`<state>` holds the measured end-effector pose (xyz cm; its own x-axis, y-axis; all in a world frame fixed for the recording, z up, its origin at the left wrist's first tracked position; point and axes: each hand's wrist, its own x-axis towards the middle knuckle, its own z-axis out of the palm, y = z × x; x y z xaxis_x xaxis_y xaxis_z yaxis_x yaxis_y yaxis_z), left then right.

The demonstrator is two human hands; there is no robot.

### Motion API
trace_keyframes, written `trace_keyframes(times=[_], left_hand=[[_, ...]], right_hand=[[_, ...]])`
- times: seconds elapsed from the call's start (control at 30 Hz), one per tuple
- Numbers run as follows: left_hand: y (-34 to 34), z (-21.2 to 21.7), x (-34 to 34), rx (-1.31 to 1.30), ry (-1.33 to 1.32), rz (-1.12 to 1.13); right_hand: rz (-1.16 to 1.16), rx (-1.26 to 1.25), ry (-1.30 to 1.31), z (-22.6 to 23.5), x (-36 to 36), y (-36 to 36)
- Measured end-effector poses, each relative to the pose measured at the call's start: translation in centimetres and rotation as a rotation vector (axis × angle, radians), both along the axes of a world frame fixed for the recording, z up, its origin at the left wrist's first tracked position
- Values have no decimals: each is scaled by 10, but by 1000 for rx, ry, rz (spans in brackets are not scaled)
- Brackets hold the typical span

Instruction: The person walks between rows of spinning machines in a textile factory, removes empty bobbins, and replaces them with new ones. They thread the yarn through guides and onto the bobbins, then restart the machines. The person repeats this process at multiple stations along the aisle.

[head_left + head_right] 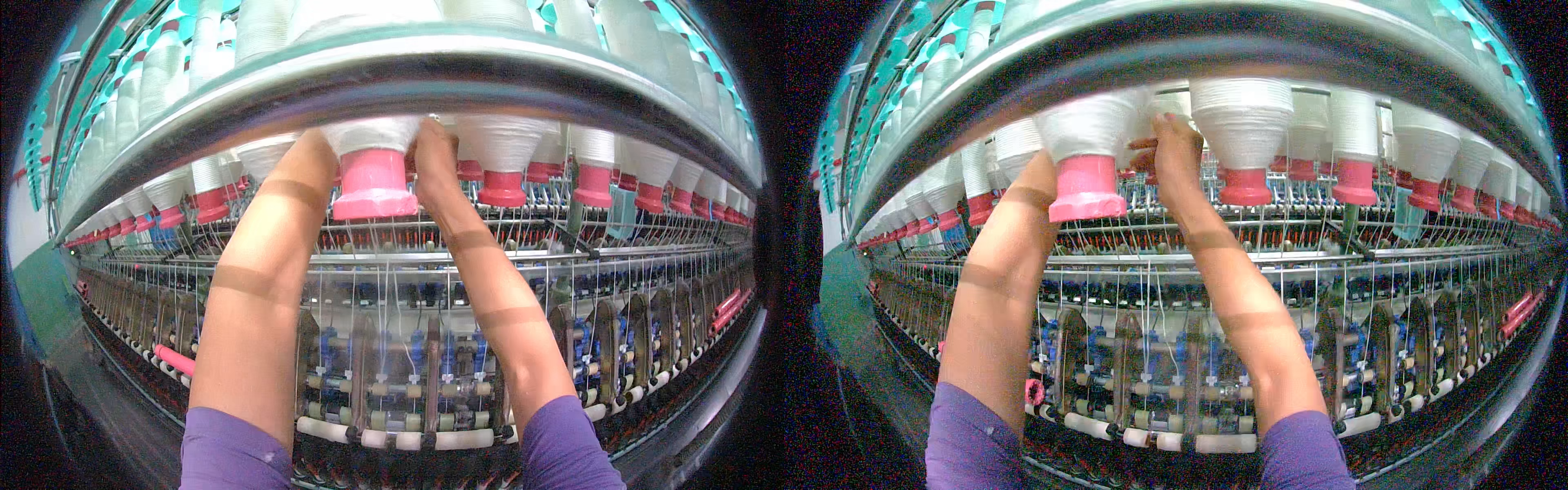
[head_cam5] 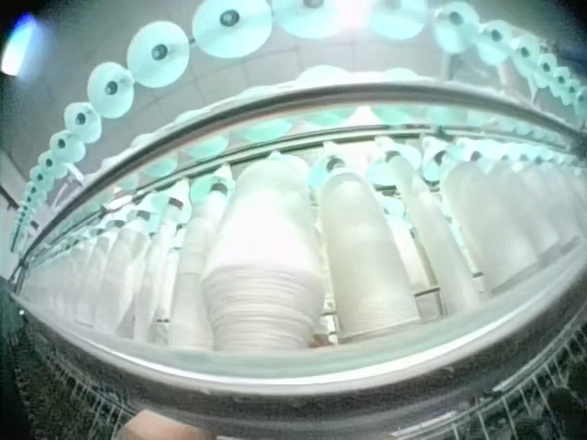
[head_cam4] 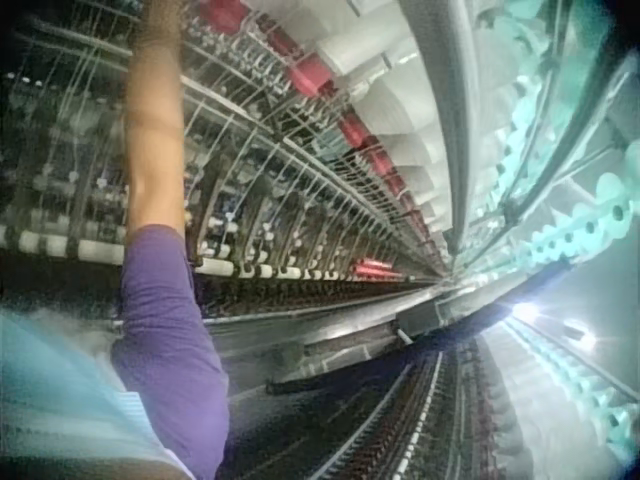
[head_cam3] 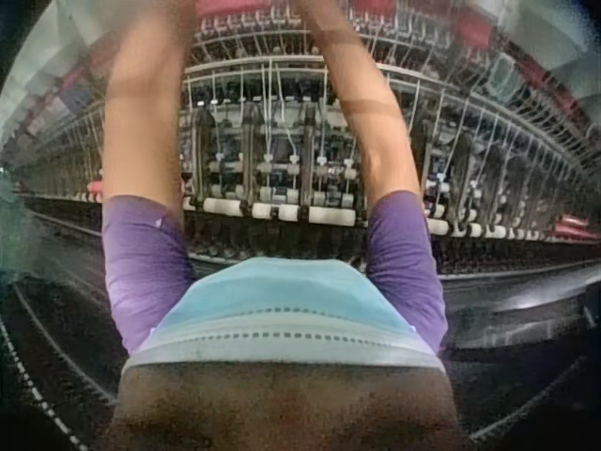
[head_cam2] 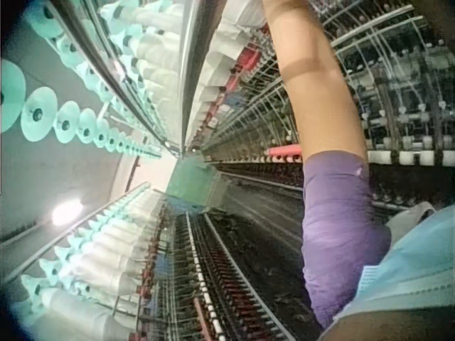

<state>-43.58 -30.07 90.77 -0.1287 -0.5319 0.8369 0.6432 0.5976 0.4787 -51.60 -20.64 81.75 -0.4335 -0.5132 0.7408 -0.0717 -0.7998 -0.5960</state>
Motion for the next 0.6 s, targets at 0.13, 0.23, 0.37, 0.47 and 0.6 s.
trace_keyframes(times=[0.13,0.23,0.37,0.47,0.6], left_hand=[[-18,8,-3,63,-9,-87],[-34,12,-10,90,-7,-125],[-55,26,-23,86,19,-142],[-44,13,-25,76,51,-182],[6,-65,-2,68,137,-180]], right_hand=[[-369,-15,70,23,-4,-32],[-762,-190,264,33,8,-32],[-1449,-541,596,44,18,-23],[-1676,-690,739,33,3,-28],[-1112,-232,688,-21,-35,-57]])
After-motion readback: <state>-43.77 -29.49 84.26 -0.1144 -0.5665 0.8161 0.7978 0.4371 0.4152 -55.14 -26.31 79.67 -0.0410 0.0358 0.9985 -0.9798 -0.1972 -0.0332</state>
